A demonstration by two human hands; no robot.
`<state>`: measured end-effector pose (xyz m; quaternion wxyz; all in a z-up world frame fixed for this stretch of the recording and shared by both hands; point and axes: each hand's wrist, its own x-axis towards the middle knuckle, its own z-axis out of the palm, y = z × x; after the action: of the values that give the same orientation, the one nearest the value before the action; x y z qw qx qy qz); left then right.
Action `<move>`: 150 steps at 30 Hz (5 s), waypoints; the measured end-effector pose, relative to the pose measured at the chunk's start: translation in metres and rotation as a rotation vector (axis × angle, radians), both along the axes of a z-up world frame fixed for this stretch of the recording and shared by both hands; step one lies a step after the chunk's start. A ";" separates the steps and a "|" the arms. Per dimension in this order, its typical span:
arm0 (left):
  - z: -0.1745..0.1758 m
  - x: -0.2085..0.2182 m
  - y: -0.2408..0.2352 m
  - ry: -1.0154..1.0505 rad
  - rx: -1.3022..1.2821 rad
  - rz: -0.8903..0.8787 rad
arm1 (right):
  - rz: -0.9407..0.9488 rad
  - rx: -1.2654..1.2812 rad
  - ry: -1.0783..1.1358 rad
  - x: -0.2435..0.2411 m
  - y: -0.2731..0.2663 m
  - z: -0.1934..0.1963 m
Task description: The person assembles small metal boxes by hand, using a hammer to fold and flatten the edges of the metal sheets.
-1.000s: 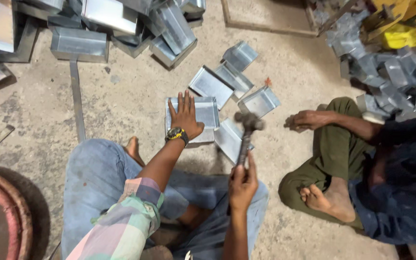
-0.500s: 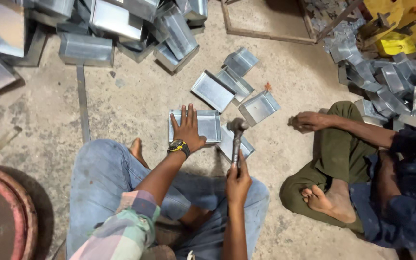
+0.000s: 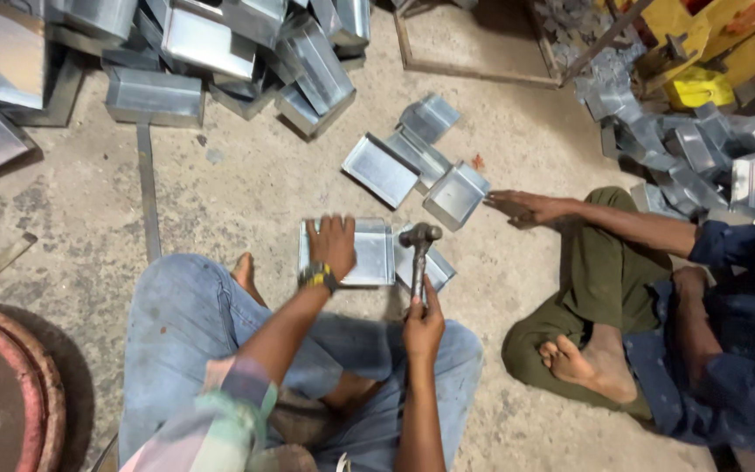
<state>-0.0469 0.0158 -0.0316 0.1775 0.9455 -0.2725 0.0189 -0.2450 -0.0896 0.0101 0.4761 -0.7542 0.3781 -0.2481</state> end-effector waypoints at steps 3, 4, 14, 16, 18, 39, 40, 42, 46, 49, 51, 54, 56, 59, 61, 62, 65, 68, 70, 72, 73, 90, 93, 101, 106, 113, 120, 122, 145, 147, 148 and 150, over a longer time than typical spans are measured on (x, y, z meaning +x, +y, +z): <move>-0.003 0.049 0.000 0.110 0.086 -0.117 | 0.005 0.020 -0.046 -0.012 -0.008 -0.005; 0.000 0.054 0.001 0.212 0.142 -0.169 | -0.005 0.071 -0.089 -0.015 -0.009 0.000; 0.089 0.010 0.034 -0.201 -0.025 -0.239 | 0.204 0.167 -0.524 -0.034 0.019 0.101; 0.097 0.005 0.035 -0.188 -0.069 -0.240 | 0.242 0.156 -0.619 -0.038 0.027 0.107; 0.102 0.008 0.032 -0.162 -0.053 -0.238 | 0.266 0.186 -0.680 -0.032 0.030 0.104; 0.072 0.002 0.047 -0.272 -0.214 -0.002 | 0.196 0.246 -0.541 -0.028 0.024 0.083; 0.058 -0.002 0.057 -0.341 -0.322 0.087 | 0.200 0.210 -0.577 -0.041 0.029 0.094; 0.032 0.002 0.076 -0.086 -0.481 0.330 | 0.222 0.129 -0.675 -0.048 0.032 0.114; -0.034 0.007 0.080 0.011 -0.433 0.232 | 0.247 0.070 -0.849 -0.045 0.050 0.115; -0.058 -0.006 0.055 -0.078 -0.333 0.172 | 0.187 0.056 -0.751 -0.011 0.064 0.088; -0.059 -0.016 0.042 -0.038 -0.328 0.179 | 0.211 -0.057 -0.414 0.004 0.070 0.073; -0.048 -0.021 0.038 0.019 -0.318 0.189 | 0.300 -0.300 -0.040 0.009 0.075 0.065; -0.043 -0.018 0.042 0.040 -0.315 0.196 | 0.276 -0.375 -0.206 0.002 0.082 0.066; -0.046 -0.025 0.042 0.057 -0.336 0.199 | 0.254 -0.151 -0.360 -0.002 0.091 0.063; -0.049 -0.022 0.038 0.041 -0.361 0.181 | 0.281 -0.217 -0.282 0.006 0.096 0.059; -0.049 -0.019 0.035 0.025 -0.386 0.183 | 0.295 -0.251 -0.249 0.013 0.096 0.057; -0.043 -0.017 0.039 0.016 -0.472 0.208 | 0.214 0.071 -0.094 0.017 0.095 0.058; -0.008 -0.008 0.039 -0.017 -0.600 0.211 | 0.230 0.180 -0.393 -0.001 0.082 0.086; 0.027 -0.002 0.038 -0.107 -0.666 0.129 | 0.194 0.153 -0.430 -0.017 0.073 0.118; 0.069 0.006 0.035 -0.263 -0.429 0.040 | 0.187 -0.001 -0.458 -0.021 0.067 0.150; 0.085 0.003 0.033 -0.331 -0.310 -0.004 | 0.180 -0.077 -0.458 -0.026 0.067 0.163; 0.120 -0.002 0.037 -0.383 -0.083 -0.015 | 0.187 -0.141 -0.140 -0.015 0.034 0.162; 0.124 0.000 0.037 -0.366 -0.081 -0.024 | 0.151 -0.120 -0.197 -0.003 0.048 0.148; 0.073 -0.001 0.063 -0.177 -0.789 0.136 | 0.188 -0.049 0.014 -0.028 0.029 0.120; 0.036 0.008 0.071 0.122 -0.531 0.084 | 0.147 0.022 -0.099 -0.047 0.024 0.122; 0.063 -0.001 0.037 -0.304 -0.079 -0.056 | 0.199 0.033 -0.389 -0.052 0.032 0.163; 0.079 -0.006 0.040 -0.219 -0.030 -0.071 | 0.173 -0.173 -0.781 -0.038 0.036 0.145; 0.079 -0.002 0.039 -0.233 -0.029 -0.073 | 0.124 -0.124 -0.690 -0.015 0.035 0.120; 0.060 0.003 0.027 -0.284 -0.070 -0.085 | 0.233 0.190 -0.506 -0.022 0.037 0.036; 0.062 0.001 0.028 -0.262 -0.054 -0.087 | 0.232 0.187 -0.503 -0.024 0.038 0.032; 0.067 0.003 0.028 -0.261 -0.047 -0.087 | 0.232 0.171 -0.436 -0.019 0.038 0.032; 0.078 0.006 0.027 -0.242 -0.030 -0.086 | 0.223 0.108 -0.301 -0.007 0.036 0.033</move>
<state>-0.0411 0.0424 0.0468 0.1578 0.9210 -0.3317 0.1295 -0.2522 -0.0532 0.0430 0.5918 -0.7191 0.2294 -0.2830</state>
